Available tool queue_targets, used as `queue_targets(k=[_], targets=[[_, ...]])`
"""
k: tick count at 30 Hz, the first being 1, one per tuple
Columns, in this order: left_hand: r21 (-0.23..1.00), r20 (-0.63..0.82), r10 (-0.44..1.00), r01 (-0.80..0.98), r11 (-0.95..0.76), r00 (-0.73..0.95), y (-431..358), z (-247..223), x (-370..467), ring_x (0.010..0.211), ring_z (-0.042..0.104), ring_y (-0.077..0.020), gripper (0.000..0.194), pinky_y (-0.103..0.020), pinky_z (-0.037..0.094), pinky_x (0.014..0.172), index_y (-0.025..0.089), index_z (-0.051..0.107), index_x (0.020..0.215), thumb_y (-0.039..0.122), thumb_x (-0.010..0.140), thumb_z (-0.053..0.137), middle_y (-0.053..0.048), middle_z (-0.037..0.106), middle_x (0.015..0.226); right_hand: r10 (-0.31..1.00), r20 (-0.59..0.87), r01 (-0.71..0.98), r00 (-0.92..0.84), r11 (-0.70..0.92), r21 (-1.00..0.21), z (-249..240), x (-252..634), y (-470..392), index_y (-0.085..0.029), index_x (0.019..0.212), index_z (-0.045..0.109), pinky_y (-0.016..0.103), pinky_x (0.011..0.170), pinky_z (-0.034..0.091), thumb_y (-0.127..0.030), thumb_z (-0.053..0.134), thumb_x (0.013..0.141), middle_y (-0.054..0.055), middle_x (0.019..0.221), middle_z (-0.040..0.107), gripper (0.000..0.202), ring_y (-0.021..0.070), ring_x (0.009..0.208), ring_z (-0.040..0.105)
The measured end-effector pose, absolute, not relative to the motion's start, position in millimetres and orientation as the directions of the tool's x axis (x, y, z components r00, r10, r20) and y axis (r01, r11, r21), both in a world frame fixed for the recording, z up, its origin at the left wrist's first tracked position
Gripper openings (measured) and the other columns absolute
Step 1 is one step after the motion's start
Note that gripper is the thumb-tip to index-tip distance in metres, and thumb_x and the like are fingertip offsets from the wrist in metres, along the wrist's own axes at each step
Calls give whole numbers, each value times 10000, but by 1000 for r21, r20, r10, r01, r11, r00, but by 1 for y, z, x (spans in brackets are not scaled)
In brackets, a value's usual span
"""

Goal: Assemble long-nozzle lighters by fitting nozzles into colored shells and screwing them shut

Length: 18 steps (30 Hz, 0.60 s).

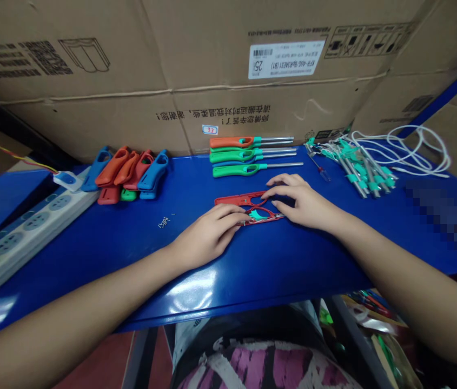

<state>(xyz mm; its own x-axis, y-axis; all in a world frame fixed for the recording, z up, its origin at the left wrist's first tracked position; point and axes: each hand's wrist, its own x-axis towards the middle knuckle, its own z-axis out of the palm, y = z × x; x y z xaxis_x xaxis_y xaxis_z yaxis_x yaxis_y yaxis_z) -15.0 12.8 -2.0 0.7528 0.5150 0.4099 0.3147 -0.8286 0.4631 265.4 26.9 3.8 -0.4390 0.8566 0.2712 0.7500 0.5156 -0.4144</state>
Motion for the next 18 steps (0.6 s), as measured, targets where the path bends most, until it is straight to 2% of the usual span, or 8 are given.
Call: queue_targets(k=[5, 9, 12, 14, 16, 18], targets=[[462, 429, 548, 347, -816, 718, 12, 4, -16, 1190, 614, -227, 279, -424, 542, 1020, 202, 614, 1260, 208, 990, 540, -106, 649, 1250, 868, 309, 707, -388, 495, -504, 2, 266, 31, -225, 884, 714, 559, 996, 447, -276, 660, 854, 102, 1169, 636, 79, 301, 1118, 582], [360, 471, 568, 441, -822, 675, 19, 10, -22, 1238, 571, -251, 340, -458, 488, 1065, 212, 584, 1323, 246, 985, 567, -106, 633, 1301, 896, 336, 611, -290, 444, -656, 9, 260, 28, -215, 899, 688, 432, 851, 535, -354, 651, 880, 61, 925, 702, 145, 230, 869, 654], [253, 496, 558, 504, -826, 665, 27, 12, -28, 1275, 539, -278, 388, -492, 457, 1081, 211, 563, 1367, 255, 982, 578, -115, 610, 1354, 944, 269, 489, -192, 330, -807, 12, 256, 26, -204, 917, 692, 373, 754, 550, -414, 676, 859, 53, 873, 727, 219, 207, 784, 668], [218, 493, 550, 516, -829, 675, 32, 12, -31, 1219, 573, -280, 393, -486, 486, 1034, 203, 568, 1367, 265, 979, 586, -122, 636, 1308, 966, 184, 399, -184, 245, -884, 13, 254, 25, -198, 918, 701, 352, 717, 552, -436, 708, 827, 54, 864, 737, 255, 200, 765, 678], [216, 484, 543, 508, -834, 686, 33, 13, -33, 1134, 615, -267, 367, -455, 523, 971, 186, 594, 1338, 277, 982, 583, -128, 670, 1225, 975, 103, 341, -198, 167, -925, 13, 252, 24, -194, 925, 708, 338, 691, 552, -458, 726, 805, 54, 852, 742, 291, 198, 756, 684], [224, 474, 538, 496, -839, 696, 33, 16, -35, 1081, 639, -255, 344, -428, 540, 938, 167, 619, 1303, 298, 987, 578, -132, 688, 1177, 971, 90, 354, -223, 167, -920, 13, 251, 22, -190, 955, 717, 337, 687, 550, -474, 710, 818, 59, 871, 745, 315, 196, 761, 680]])
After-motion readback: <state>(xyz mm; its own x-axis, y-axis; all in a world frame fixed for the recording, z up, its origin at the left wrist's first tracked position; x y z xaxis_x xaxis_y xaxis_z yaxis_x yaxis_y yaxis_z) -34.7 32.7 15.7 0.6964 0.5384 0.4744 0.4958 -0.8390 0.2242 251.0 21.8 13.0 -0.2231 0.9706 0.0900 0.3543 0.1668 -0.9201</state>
